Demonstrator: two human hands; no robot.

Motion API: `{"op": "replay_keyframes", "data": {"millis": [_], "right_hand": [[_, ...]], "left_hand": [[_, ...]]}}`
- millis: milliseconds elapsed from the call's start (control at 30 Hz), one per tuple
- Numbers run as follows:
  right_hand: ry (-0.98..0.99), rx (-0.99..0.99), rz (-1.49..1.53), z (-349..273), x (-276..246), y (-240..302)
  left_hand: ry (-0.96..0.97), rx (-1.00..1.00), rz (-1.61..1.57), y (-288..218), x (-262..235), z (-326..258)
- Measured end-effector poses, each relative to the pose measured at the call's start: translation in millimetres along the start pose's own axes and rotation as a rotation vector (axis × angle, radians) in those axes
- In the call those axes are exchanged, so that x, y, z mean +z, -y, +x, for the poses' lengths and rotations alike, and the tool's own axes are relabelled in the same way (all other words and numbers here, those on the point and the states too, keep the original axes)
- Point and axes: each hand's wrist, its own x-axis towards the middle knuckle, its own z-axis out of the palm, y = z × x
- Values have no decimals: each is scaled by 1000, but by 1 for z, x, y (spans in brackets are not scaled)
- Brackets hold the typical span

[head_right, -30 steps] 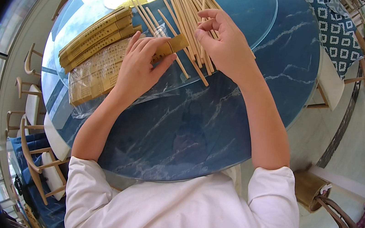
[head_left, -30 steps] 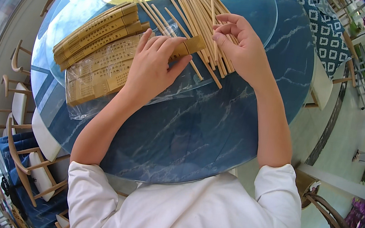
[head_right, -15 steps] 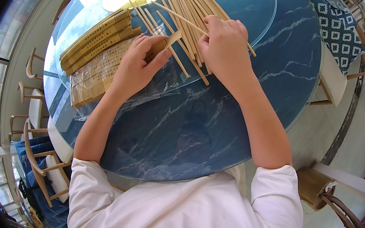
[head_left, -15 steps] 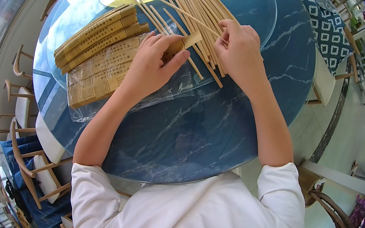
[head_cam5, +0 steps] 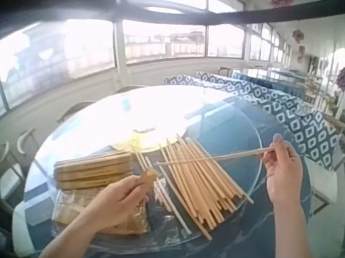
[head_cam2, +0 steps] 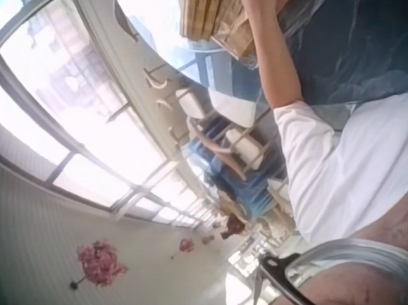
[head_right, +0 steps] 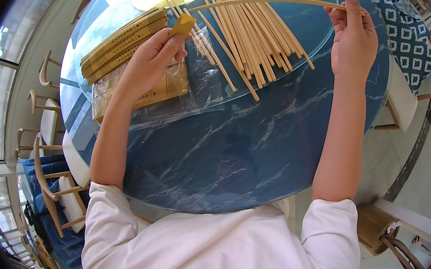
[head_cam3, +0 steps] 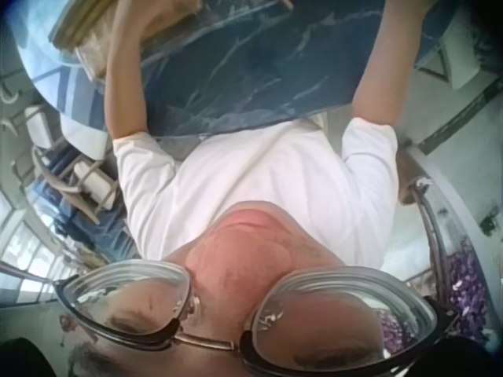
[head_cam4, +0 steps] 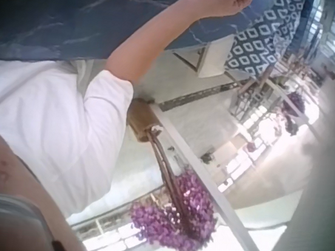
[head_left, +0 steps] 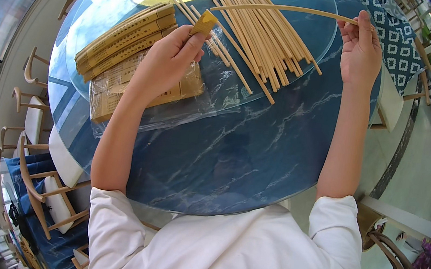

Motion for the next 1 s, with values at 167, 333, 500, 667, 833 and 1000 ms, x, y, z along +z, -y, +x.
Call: {"op": "replay_keyframes", "data": {"millis": [167,333,500,667,833,1000], "right_hand": [[1,-9,100,-5,7,4],[80,-22,86,-4,4,1],[73,-44,91,-5,4,-3],[101,-65,31,-9,8,-2],[160,-95,57,-5,4,-3],[122,-96,4,-8,6,0]], "left_hand": [[-5,21,-38,4,1,-1],[40,69,-51,3,1,-1],[61,123,-50,6,-1,-3],[66,123,21,1,-2,-3],[49,154,-24,4,-1,-4],[37,104,-58,6,1,-3]]}}
